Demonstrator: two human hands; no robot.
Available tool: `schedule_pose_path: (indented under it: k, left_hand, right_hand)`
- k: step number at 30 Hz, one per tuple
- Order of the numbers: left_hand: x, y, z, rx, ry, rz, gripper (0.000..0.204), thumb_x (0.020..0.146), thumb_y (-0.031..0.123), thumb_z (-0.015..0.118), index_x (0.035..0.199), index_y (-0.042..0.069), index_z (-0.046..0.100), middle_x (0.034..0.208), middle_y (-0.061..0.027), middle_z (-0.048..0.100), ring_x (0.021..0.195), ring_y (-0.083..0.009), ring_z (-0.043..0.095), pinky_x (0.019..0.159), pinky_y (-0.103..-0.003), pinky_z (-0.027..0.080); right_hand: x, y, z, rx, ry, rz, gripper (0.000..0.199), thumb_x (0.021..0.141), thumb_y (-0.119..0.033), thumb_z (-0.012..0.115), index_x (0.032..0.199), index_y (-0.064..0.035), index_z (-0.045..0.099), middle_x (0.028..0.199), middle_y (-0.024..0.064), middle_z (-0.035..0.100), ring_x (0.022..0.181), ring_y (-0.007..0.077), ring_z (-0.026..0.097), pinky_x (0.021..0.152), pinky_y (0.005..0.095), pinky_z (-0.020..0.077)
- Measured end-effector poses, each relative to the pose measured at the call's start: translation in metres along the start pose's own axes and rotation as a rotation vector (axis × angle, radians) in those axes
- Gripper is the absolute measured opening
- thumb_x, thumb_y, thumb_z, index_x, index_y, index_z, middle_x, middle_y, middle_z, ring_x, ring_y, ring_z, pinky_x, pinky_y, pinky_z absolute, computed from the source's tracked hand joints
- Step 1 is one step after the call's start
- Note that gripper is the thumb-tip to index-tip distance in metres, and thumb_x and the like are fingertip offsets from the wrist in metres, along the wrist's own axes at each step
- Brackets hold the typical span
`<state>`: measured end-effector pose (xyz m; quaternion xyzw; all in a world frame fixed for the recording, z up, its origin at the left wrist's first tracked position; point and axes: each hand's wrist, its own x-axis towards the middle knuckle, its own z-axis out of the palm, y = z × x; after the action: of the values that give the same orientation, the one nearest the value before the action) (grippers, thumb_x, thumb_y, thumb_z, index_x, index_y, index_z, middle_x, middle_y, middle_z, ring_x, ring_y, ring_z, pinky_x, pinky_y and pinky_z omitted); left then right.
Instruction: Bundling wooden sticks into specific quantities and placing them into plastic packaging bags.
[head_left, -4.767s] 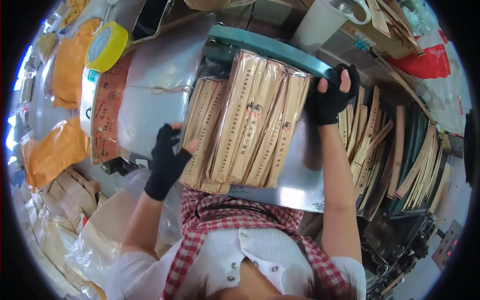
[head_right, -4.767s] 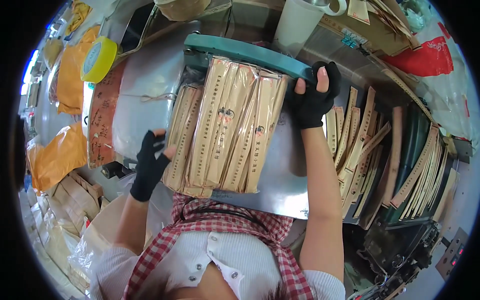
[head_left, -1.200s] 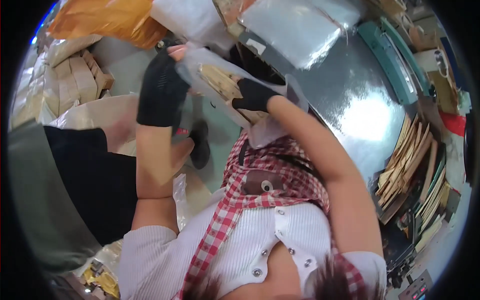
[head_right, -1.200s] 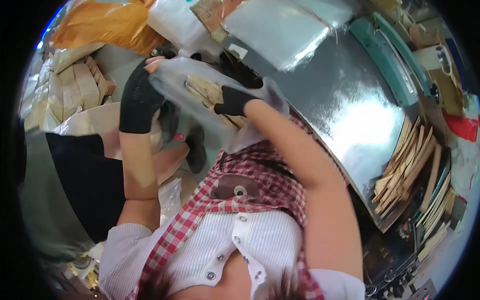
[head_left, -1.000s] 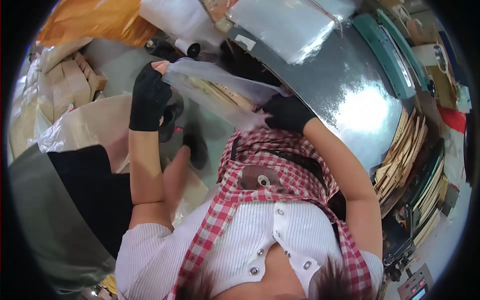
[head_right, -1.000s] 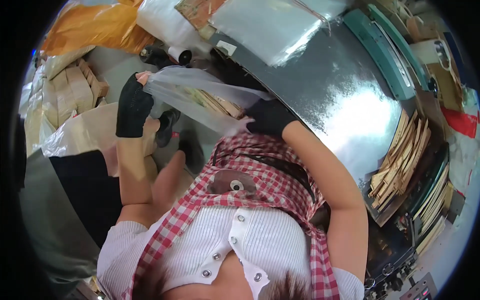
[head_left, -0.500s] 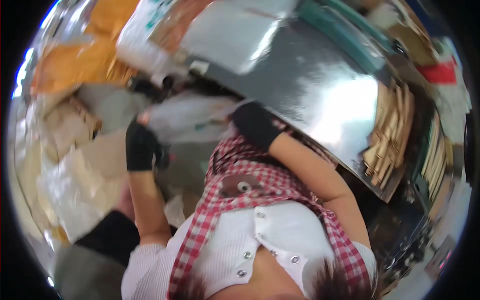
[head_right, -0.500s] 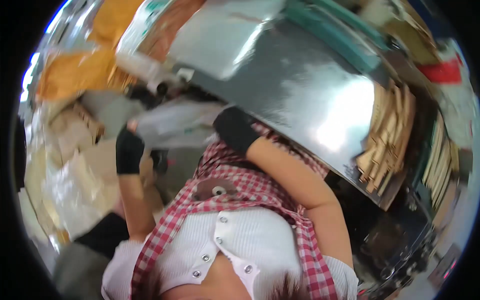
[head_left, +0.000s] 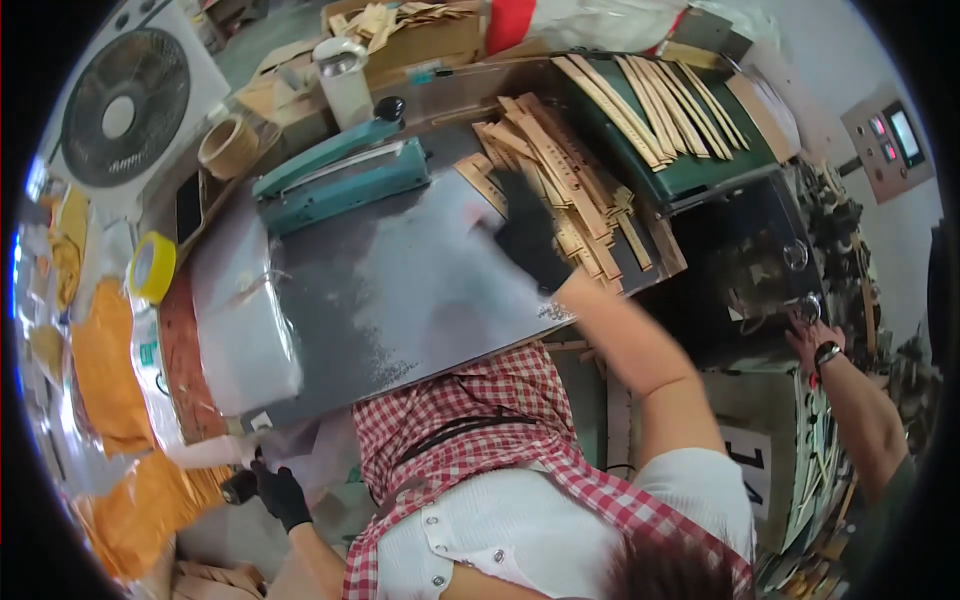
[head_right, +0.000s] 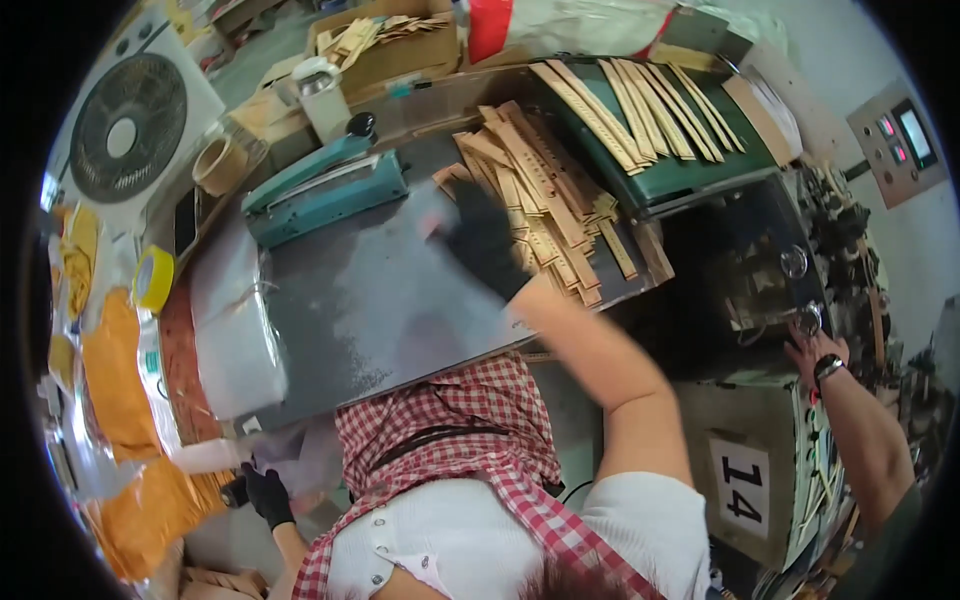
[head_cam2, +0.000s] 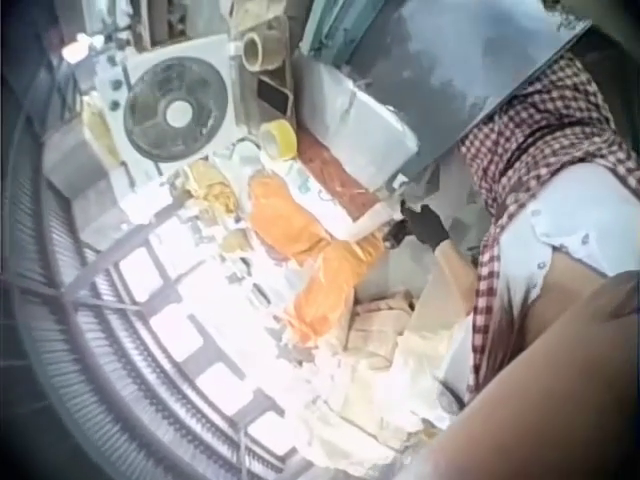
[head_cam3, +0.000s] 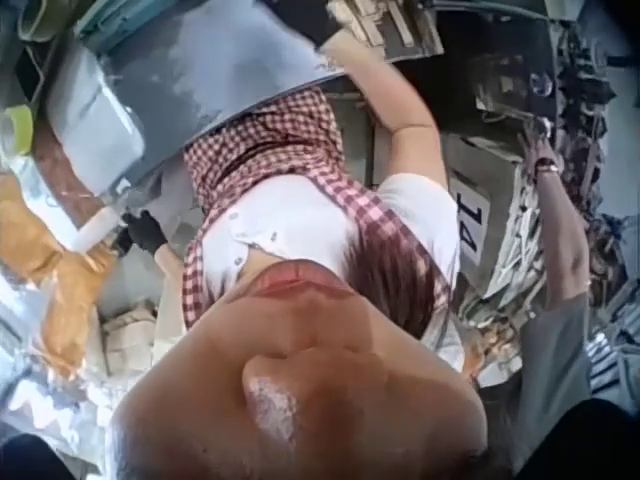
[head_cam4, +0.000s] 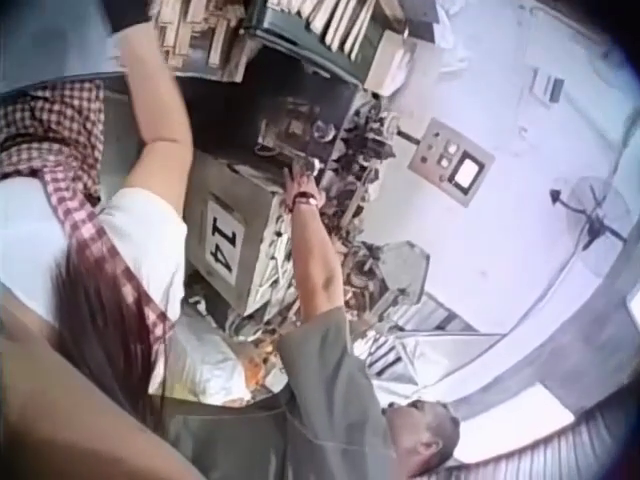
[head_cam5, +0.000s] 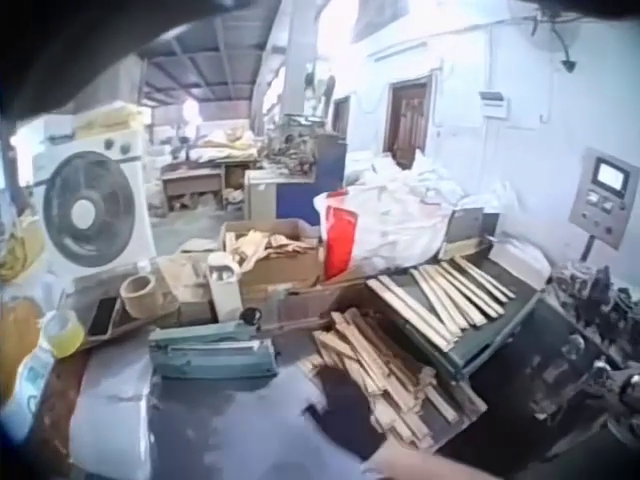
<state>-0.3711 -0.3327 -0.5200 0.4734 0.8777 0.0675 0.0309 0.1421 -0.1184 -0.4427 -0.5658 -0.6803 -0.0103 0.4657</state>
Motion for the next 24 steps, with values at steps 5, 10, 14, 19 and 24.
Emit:
schedule_pose_path:
  k: [5,10,14,19,24]
  left_hand:
    - [0.018,0.18,-0.05,-0.439,-0.124,0.345,0.032,0.083,0.006,0.062,0.114,0.002,0.054,0.09,-0.0142,0.06,0.079,-0.0286,0.058,0.072,-0.037,0.046]
    - [0.014,0.276,-0.02,-0.396,-0.006,0.812,0.043,0.08,0.01,0.067,0.12,0.003,0.053,0.115,-0.0157,0.058,0.107,-0.0292,0.057,0.092,-0.036,0.044]
    - [0.013,0.328,0.035,-0.593,-0.255,0.907,0.056,0.085,0.024,0.065,0.133,0.003,0.044,0.132,-0.0205,0.048,0.125,-0.0338,0.046,0.102,-0.04,0.037]
    - [0.018,0.436,0.069,-0.623,-0.33,0.889,0.072,0.088,0.043,0.059,0.141,0.001,0.032,0.142,-0.0263,0.035,0.133,-0.0396,0.032,0.109,-0.044,0.027]
    - [0.027,0.524,0.086,-1.217,-0.631,0.55,0.082,0.086,0.053,0.058,0.141,0.0,0.029,0.137,-0.025,0.041,0.129,-0.0349,0.039,0.105,-0.039,0.033]
  right_hand:
    - [0.106,0.197,-0.205,-1.021,0.185,0.069,0.059,0.079,-0.045,0.067,0.114,0.0011,0.056,0.11,0.0238,0.059,0.102,0.0387,0.057,0.087,0.0433,0.0461]
    - [0.104,0.293,-0.3,-1.072,-0.034,0.964,0.099,0.075,-0.074,0.052,0.145,-0.0081,0.03,0.139,0.0183,0.046,0.127,0.0307,0.047,0.103,0.0424,0.0386]
    - [0.106,0.294,-0.257,-0.888,-0.226,0.826,0.079,0.083,-0.07,0.043,0.13,-0.0068,0.048,0.128,0.0223,0.052,0.119,0.0358,0.051,0.098,0.0421,0.0408]
    - [0.088,0.226,-0.224,-0.84,-0.249,0.496,0.04,0.094,-0.039,0.042,0.111,-0.0039,0.051,0.114,0.0237,0.053,0.106,0.0422,0.05,0.089,0.0481,0.0415]
    - [0.058,0.104,-0.143,-0.601,-0.19,0.137,0.03,0.085,-0.019,0.057,0.109,-0.0009,0.055,0.1,0.0195,0.057,0.094,0.0374,0.054,0.083,0.0432,0.0453]
